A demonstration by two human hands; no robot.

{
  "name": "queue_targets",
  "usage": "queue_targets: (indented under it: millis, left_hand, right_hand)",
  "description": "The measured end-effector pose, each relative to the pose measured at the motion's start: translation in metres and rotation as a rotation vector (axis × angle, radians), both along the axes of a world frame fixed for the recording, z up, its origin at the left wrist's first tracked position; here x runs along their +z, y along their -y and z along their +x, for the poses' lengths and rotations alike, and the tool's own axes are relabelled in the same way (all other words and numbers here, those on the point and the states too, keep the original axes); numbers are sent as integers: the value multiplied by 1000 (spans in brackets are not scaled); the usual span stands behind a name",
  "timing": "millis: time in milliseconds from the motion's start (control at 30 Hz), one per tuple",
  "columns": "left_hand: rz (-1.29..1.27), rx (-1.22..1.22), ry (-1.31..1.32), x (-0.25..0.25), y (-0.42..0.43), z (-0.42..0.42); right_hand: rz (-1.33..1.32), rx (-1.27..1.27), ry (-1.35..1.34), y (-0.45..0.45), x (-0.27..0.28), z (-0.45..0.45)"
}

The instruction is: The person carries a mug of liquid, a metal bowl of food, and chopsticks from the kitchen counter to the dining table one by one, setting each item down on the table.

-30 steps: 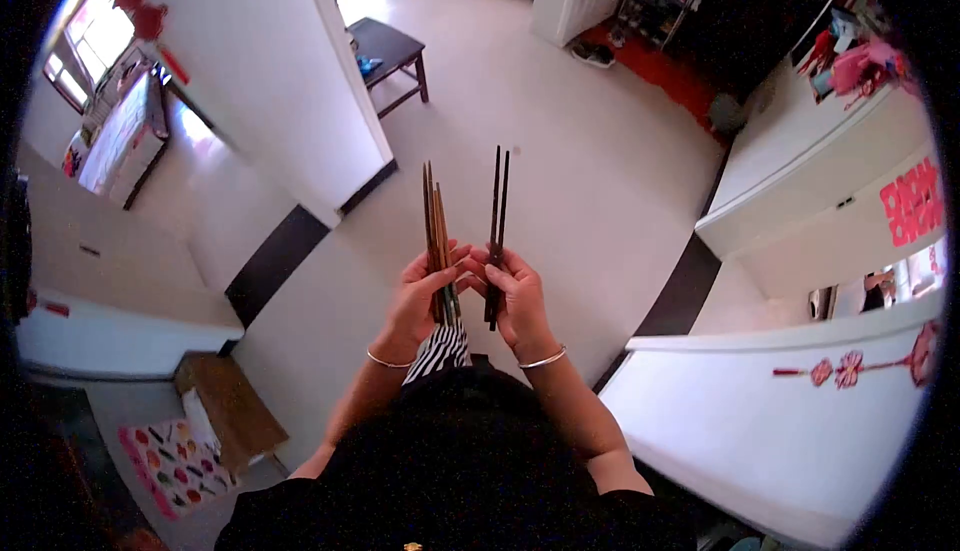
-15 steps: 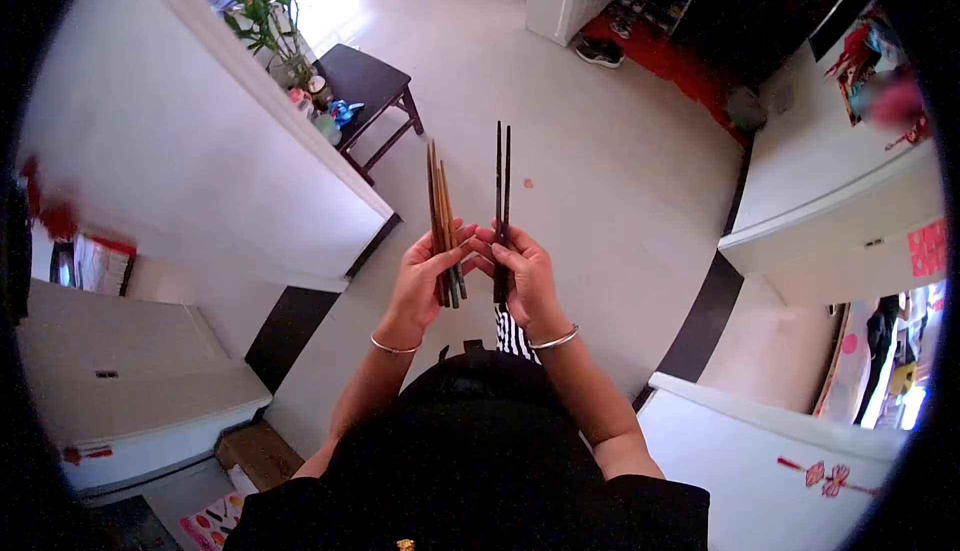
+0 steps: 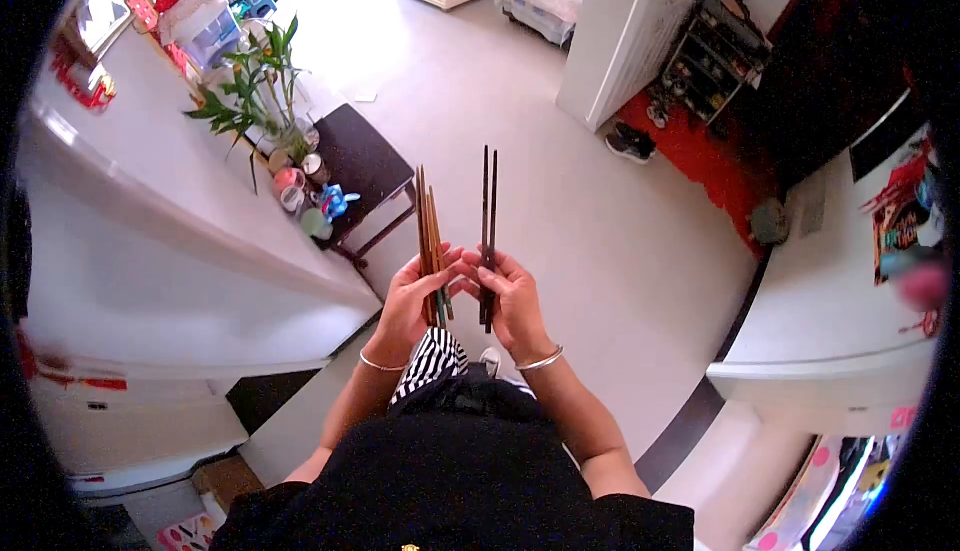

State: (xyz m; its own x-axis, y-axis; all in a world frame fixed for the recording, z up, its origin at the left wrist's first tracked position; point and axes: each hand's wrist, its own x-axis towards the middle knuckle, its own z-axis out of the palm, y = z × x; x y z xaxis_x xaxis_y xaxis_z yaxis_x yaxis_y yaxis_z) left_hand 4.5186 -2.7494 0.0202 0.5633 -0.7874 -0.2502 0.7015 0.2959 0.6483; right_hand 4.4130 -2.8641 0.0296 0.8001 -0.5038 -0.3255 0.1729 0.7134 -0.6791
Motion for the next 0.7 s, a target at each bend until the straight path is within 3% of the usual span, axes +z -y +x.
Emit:
queue_targets:
  millis: [133,333,567,700]
  left_hand:
    - [40,-15,-29,-14,69,37]
    - [-13,-57,-40,-29,198,175]
    - [4,-138,-14,9,326,327]
    - [21,-134,41,-2,374,397]
  right_hand:
    - [16,-26,-17,66,-20,35]
    - [17,-79,-45,191,-26,170]
    - [10,-125,-36,315,4,310]
    - [29,-138,-16,360,-7,383]
